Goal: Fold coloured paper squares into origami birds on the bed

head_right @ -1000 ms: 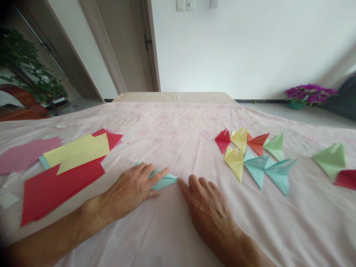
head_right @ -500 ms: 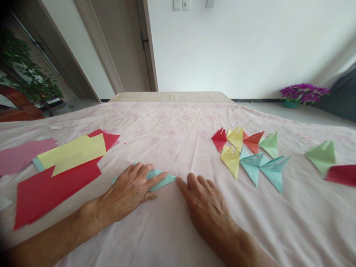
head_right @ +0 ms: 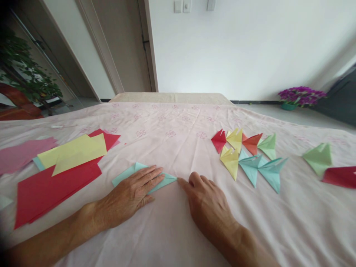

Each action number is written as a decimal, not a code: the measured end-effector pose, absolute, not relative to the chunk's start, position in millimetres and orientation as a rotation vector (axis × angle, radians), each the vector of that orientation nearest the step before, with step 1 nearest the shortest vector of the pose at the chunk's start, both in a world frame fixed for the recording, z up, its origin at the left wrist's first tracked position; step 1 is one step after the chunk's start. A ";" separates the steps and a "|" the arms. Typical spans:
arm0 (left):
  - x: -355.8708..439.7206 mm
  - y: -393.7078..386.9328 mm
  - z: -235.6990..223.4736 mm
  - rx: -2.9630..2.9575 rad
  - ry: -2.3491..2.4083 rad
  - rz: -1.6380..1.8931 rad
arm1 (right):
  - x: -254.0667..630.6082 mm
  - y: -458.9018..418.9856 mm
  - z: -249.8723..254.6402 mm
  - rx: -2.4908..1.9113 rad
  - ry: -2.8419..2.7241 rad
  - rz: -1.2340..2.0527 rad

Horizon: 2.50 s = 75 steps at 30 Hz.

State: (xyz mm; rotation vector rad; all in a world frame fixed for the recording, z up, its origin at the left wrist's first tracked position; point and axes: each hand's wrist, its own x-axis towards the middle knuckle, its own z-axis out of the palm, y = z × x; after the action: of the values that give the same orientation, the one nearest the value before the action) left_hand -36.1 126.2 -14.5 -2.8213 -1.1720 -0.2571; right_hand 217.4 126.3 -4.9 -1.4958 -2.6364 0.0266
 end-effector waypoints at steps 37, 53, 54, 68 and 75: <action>-63.2 122.8 -10.4 -2.908 -1.524 -0.476 | 185.3 115.5 -26.6 -1.030 -2.684 -0.257; -78.0 105.1 -18.3 -2.610 -1.493 -0.201 | 185.0 119.2 -21.4 -0.987 -2.719 -0.351; -79.3 104.5 -17.4 -2.598 -1.485 -0.194 | 185.1 119.4 -22.5 -0.990 -2.712 -0.351; -19.2 123.3 -17.1 -2.560 -1.377 -0.292 | 175.3 114.5 -26.7 -1.029 -2.640 -0.503; -24.3 124.6 -20.3 -2.759 -1.435 -0.376 | 174.2 114.6 -30.9 -1.077 -2.635 -0.508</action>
State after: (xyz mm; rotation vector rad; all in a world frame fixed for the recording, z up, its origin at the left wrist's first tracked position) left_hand -24.3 124.6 -20.3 -2.7585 -1.4349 -0.3759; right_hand 174.2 114.6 -30.9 -1.0768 -2.6354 -0.5078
